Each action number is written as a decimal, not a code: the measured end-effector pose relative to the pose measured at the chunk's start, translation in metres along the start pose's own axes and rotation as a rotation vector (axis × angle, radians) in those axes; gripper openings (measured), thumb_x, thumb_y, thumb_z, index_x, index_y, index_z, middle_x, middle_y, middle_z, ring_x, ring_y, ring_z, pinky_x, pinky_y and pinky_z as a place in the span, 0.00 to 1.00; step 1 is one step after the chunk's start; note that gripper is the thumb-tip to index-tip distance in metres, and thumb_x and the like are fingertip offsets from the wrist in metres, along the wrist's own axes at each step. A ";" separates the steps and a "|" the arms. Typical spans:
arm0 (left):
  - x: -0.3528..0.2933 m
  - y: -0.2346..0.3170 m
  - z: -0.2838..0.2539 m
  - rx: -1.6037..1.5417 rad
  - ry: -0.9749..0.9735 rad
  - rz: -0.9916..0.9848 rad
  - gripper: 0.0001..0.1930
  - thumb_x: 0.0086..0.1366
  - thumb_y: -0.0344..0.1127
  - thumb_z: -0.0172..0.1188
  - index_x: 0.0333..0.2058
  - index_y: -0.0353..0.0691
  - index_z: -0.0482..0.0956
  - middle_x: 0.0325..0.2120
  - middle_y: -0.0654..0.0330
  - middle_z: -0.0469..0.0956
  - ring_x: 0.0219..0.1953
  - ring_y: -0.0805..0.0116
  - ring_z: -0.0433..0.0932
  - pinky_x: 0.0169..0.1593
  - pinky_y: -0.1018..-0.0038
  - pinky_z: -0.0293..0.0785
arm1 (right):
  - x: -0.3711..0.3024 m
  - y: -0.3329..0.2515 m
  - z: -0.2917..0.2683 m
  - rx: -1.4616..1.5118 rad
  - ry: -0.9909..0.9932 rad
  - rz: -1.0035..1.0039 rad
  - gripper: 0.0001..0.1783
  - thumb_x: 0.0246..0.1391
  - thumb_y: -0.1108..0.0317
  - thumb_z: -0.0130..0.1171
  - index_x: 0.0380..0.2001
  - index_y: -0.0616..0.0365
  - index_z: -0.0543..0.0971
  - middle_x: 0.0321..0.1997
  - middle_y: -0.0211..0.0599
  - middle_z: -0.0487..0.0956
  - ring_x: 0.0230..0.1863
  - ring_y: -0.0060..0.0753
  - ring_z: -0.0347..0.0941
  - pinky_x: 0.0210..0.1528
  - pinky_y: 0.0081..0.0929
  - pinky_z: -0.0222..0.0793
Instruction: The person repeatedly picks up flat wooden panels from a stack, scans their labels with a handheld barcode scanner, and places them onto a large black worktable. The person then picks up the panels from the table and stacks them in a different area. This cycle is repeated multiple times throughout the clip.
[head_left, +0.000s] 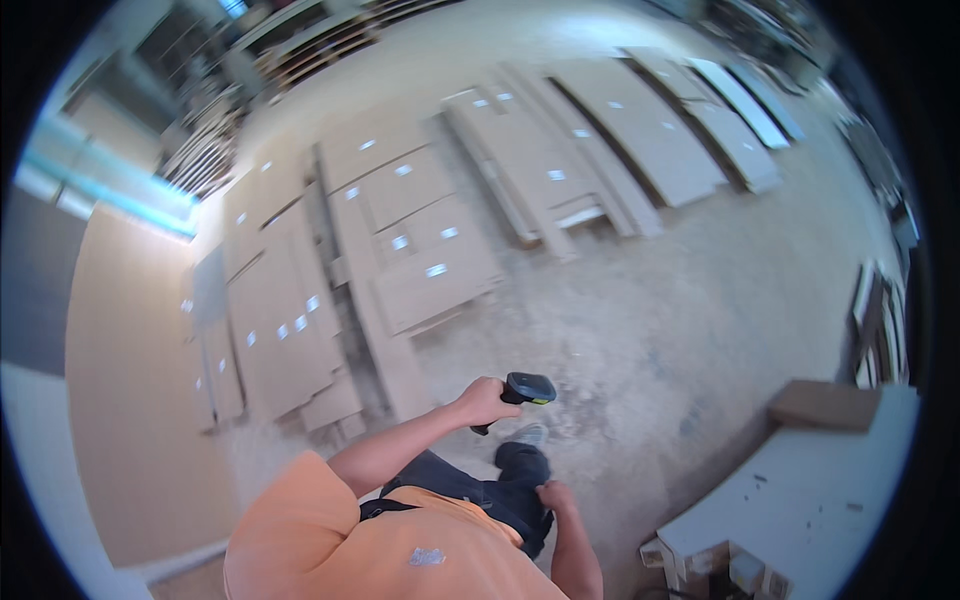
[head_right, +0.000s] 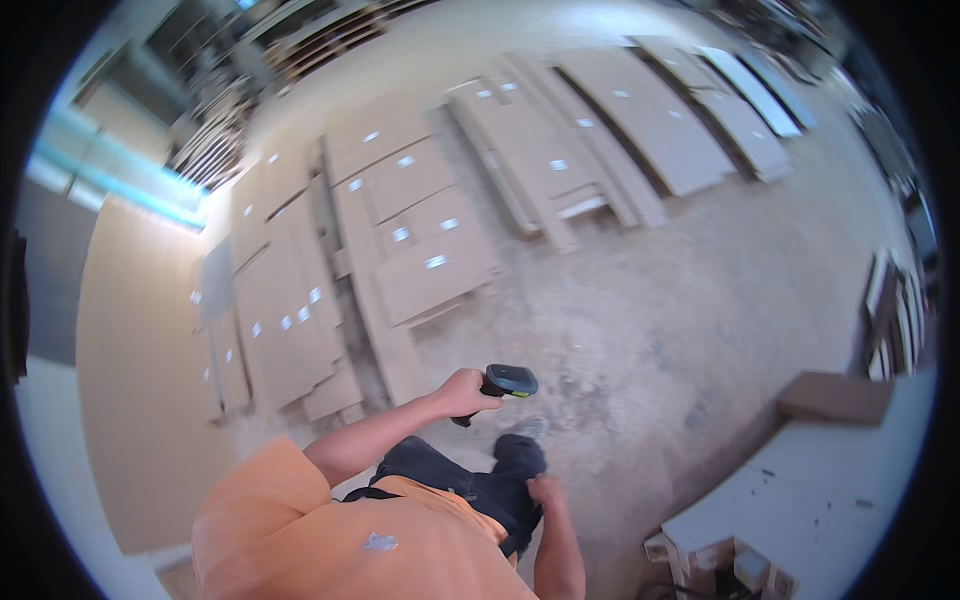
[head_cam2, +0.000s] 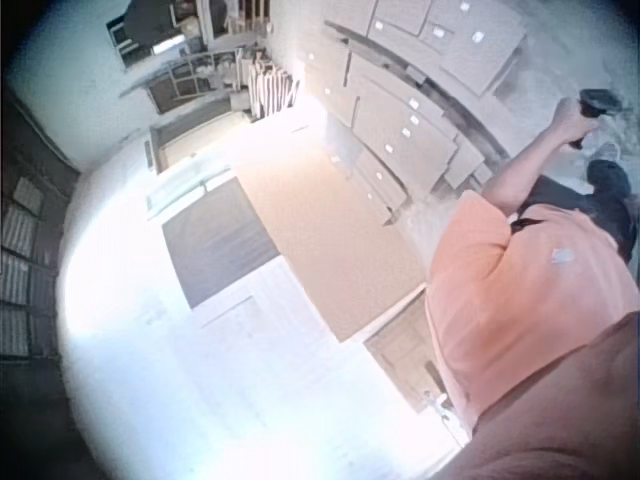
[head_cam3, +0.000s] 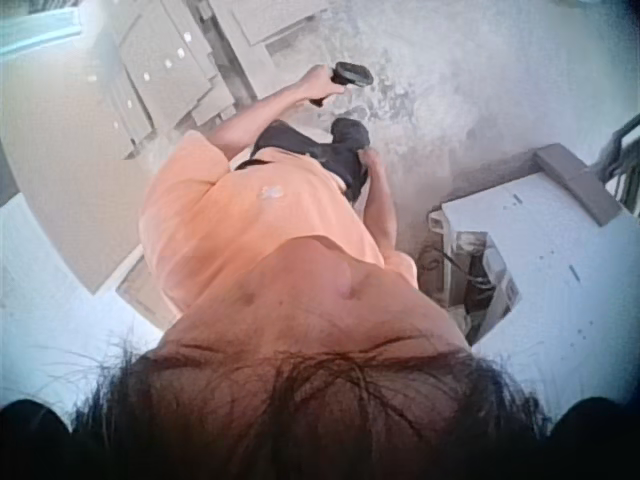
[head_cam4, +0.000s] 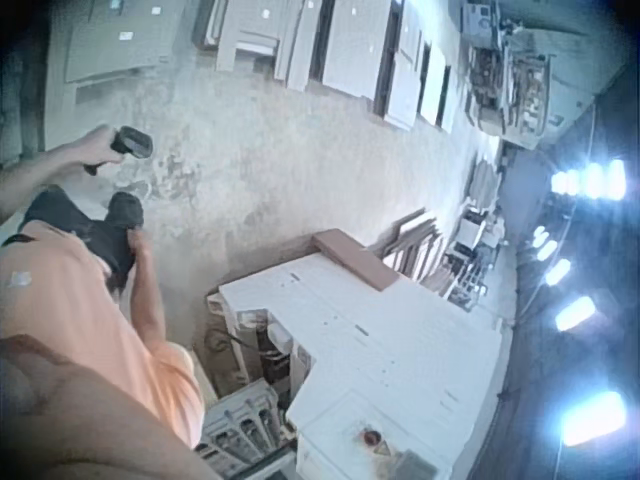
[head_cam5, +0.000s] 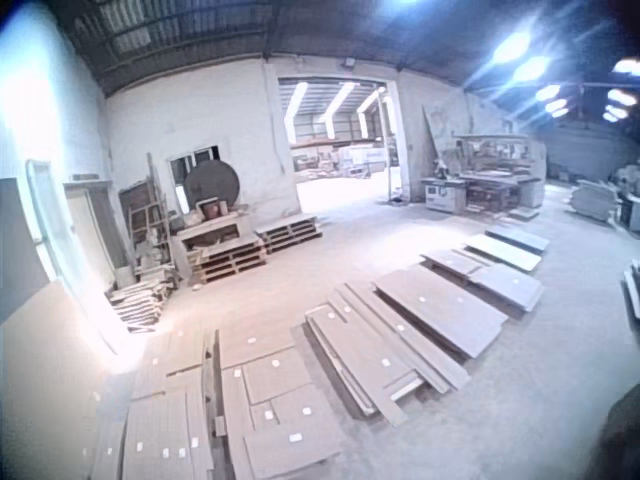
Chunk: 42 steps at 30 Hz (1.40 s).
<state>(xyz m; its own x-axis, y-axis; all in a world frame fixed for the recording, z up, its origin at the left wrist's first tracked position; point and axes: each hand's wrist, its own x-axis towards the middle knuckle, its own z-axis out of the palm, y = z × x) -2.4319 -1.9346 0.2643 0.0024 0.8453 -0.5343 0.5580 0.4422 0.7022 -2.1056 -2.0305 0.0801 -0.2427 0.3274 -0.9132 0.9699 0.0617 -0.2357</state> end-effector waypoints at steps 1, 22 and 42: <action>0.022 0.045 0.016 -0.051 0.001 0.083 0.22 0.49 0.50 0.68 0.30 0.32 0.83 0.21 0.46 0.80 0.27 0.51 0.81 0.35 0.62 0.76 | -0.013 0.023 -0.003 0.102 0.062 0.050 0.26 0.61 0.48 0.52 0.49 0.58 0.81 0.55 0.50 0.80 0.60 0.53 0.73 0.61 0.44 0.69; 0.441 0.672 0.356 0.458 -1.063 0.549 0.21 0.51 0.46 0.69 0.37 0.35 0.85 0.25 0.52 0.82 0.30 0.61 0.82 0.39 0.65 0.76 | 0.028 0.406 -0.236 2.059 0.669 0.710 0.17 0.59 0.54 0.60 0.34 0.59 0.81 0.34 0.40 0.83 0.33 0.35 0.80 0.34 0.35 0.76; 0.870 1.103 0.591 0.262 -0.602 0.396 0.18 0.51 0.42 0.70 0.35 0.33 0.84 0.25 0.58 0.82 0.29 0.70 0.79 0.37 0.68 0.74 | 0.100 1.112 -0.861 1.376 1.196 0.593 0.16 0.57 0.57 0.60 0.32 0.62 0.80 0.29 0.41 0.83 0.31 0.33 0.80 0.36 0.33 0.75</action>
<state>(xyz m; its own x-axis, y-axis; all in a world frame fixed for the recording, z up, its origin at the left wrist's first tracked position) -1.3240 -0.8892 0.2958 0.6529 0.5838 -0.4827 0.5995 -0.0087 0.8003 -1.0340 -1.1174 0.0129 0.7847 0.4431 -0.4336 0.0824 -0.7678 -0.6354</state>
